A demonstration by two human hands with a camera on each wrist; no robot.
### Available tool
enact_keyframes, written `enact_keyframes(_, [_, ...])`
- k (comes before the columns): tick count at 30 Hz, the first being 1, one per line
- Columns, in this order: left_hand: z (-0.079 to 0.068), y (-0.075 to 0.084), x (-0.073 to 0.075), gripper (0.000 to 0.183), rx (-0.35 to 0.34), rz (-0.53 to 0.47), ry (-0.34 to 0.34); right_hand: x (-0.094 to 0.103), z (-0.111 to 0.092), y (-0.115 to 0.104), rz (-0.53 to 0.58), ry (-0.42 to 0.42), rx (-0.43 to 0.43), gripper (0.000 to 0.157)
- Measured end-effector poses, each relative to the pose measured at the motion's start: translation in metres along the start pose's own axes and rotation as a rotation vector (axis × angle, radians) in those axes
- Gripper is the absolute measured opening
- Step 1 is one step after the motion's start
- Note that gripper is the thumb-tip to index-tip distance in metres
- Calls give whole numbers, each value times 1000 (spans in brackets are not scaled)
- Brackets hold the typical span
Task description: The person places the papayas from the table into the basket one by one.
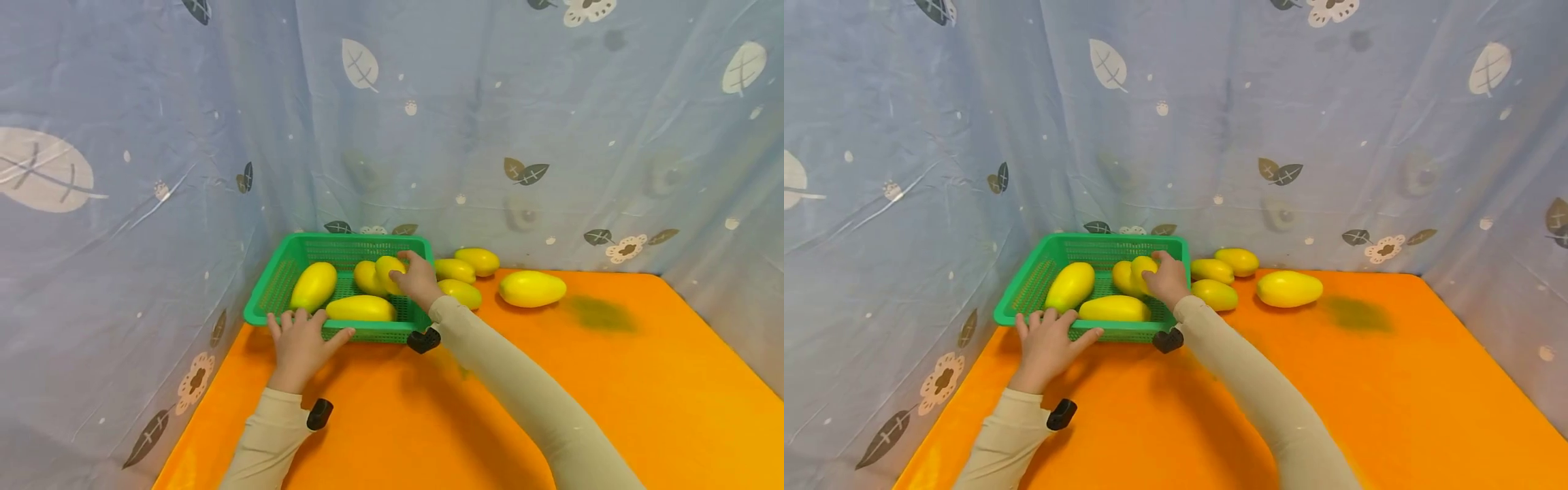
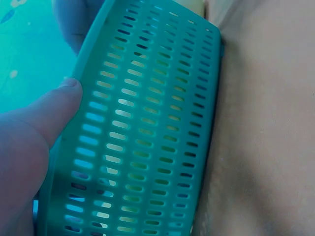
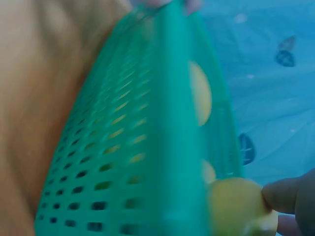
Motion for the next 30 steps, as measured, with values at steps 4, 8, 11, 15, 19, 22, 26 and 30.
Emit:
enact_keyframes(4, [-1,2,-1,63,-3,-4,-2,-12,0,7,-82,-11,-14,53])
enact_keyframes(8, [-1,3,1,58,-4,-10,7,-23,-1,14,-83,-60,-39,54])
enact_keyframes(11, [-1,3,2,56,-4,-10,16,-31,-1,17,-78,-116,-63,55])
enact_keyframes(15, [0,0,2,57,-6,-4,19,-39,0,21,-26,-186,-105,55])
enact_keyframes(19, [0,2,1,57,-12,-9,32,-37,-1,22,70,-193,-112,55])
enact_keyframes(22, [0,2,1,59,-11,-12,25,-33,-4,18,107,-195,-95,55])
enact_keyframes(26, [0,1,0,60,-6,-17,6,-24,-9,13,162,-188,-75,54])
enact_keyframes(30, [0,-1,-1,59,0,-19,-6,-14,-13,11,184,-182,-63,52])
Point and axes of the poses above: each hand's wrist, its own z-axis towards the middle knuckle, its own x-axis out of the back of the hand, y = z × x, the point moved 7 cm from there along z, towards the middle knuckle, and after that the axes turned 1 degree about y, right-handed, at the moved point
